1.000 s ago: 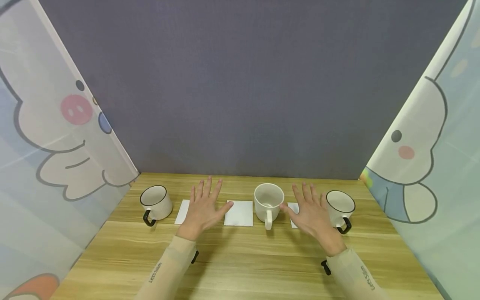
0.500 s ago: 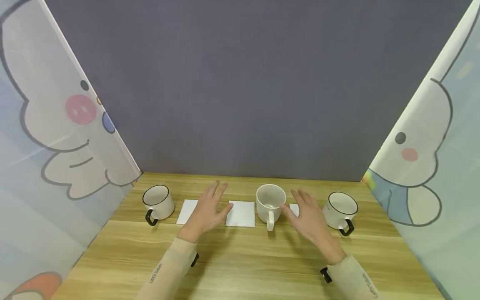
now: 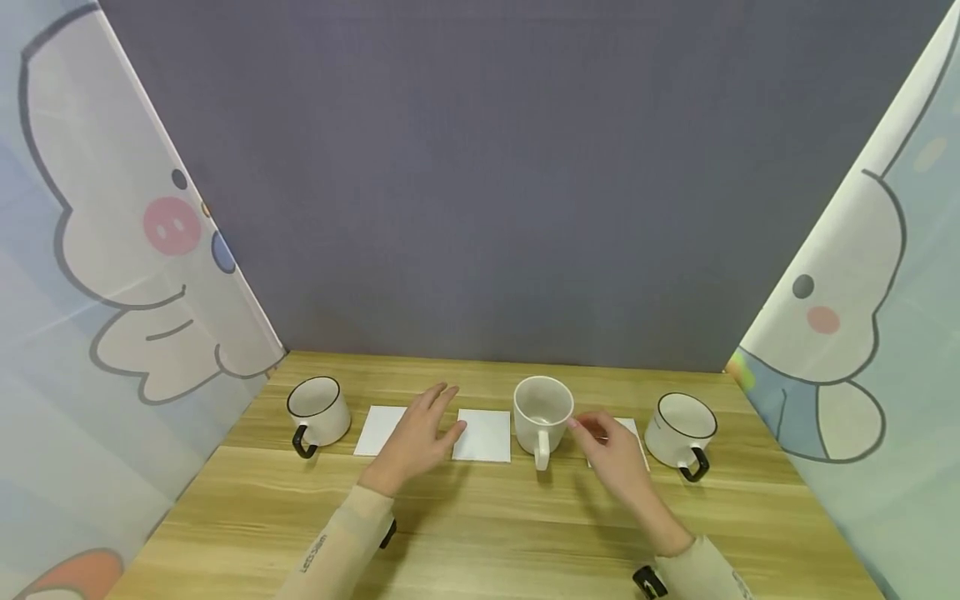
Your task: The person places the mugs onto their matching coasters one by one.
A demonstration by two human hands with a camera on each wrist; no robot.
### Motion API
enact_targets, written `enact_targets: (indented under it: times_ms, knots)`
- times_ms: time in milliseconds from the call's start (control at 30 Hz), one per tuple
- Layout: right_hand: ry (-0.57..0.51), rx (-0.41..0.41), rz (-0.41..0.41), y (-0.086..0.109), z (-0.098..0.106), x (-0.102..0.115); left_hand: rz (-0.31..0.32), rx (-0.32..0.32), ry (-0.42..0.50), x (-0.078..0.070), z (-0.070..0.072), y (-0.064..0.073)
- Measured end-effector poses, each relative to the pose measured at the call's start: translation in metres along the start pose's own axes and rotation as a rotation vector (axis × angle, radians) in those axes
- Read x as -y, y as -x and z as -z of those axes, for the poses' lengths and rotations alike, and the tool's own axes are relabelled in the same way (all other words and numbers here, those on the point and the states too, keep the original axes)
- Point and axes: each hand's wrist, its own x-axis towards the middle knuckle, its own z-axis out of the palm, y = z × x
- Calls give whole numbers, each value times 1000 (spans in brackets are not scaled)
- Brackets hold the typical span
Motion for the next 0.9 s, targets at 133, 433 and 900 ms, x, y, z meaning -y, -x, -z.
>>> enact_targets:
  times_ms: [133, 433, 900]
  knots:
    - [-40, 23, -72, 4, -3, -1, -6, 28, 16, 1, -3, -1]
    - [-277, 83, -203, 11, -13, -1, -27, 65, 3, 0, -7, -2]
    - [-462, 117, -272, 17, -28, 0, -47, 114, -22, 9, -11, -7]
